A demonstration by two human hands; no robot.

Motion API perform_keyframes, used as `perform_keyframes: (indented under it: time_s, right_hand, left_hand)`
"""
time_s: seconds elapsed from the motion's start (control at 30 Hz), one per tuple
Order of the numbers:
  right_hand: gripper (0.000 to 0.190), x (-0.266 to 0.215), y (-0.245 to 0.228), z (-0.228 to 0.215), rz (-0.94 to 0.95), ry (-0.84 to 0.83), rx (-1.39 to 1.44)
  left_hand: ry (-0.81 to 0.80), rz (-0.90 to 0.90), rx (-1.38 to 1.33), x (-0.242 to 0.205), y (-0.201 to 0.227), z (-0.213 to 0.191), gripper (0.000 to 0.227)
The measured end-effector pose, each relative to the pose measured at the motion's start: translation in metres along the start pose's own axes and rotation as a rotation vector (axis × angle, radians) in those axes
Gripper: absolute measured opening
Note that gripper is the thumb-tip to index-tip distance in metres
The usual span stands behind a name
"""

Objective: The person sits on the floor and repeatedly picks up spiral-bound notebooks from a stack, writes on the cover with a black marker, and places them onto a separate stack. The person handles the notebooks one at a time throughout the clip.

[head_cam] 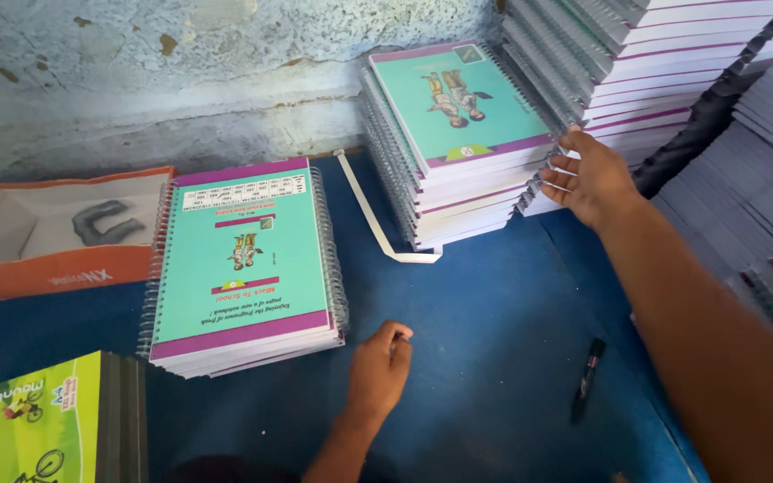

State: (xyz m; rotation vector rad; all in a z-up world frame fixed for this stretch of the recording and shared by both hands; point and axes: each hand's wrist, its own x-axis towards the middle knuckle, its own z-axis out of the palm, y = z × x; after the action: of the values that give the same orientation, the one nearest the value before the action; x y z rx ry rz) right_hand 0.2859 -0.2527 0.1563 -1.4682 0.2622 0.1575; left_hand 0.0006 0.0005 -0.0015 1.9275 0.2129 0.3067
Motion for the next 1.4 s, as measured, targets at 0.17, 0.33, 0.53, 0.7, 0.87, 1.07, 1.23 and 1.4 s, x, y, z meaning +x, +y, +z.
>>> perform_keyframes:
  time_s: [0.17, 0.33, 0.53, 0.7, 0.87, 1.07, 1.23, 1.4]
  right_hand:
    - [0.043, 0.009, 0.000, 0.007, 0.066, 0.052, 0.069]
    - [0.038, 0.009, -0.003, 0.018, 0.085, 0.112, 0.147]
    - [0.040, -0.018, 0.003, 0.035, 0.053, 0.169, 0.089]
    - [0.048, -0.038, 0.016, 0.051, 0.102, 0.132, 0.184]
    - [0.051, -0.047, 0.020, 0.072, 0.263, 0.181, 0.441]
    - [0.041, -0.047, 0.015, 0.082, 0.270, 0.170, 0.311]
    - [0.039, -0.054, 0.023, 0.074, 0.176, 0.197, 0.315]
    - [0.051, -0.072, 0.035, 0.062, 0.085, 0.188, 0.533]
  left_hand:
    - [0.009, 0.007, -0.013, 0.003, -0.001, 0.002, 0.016]
    - [0.004, -0.026, 0.020, 0.003, 0.000, 0.001, 0.017]
    - [-0.009, -0.076, 0.039, 0.005, 0.005, 0.000, 0.019]
    - [-0.017, -0.101, 0.054, 0.004, 0.013, -0.004, 0.019]
    - [-0.047, -0.188, 0.037, 0.002, 0.019, -0.007, 0.019]
    - [0.001, -0.088, 0.011, 0.004, 0.011, -0.005, 0.017]
    - [-0.022, -0.105, 0.006, 0.003, 0.012, -0.007, 0.016]
    - [-0.044, -0.162, -0.002, 0.000, 0.018, -0.009, 0.015]
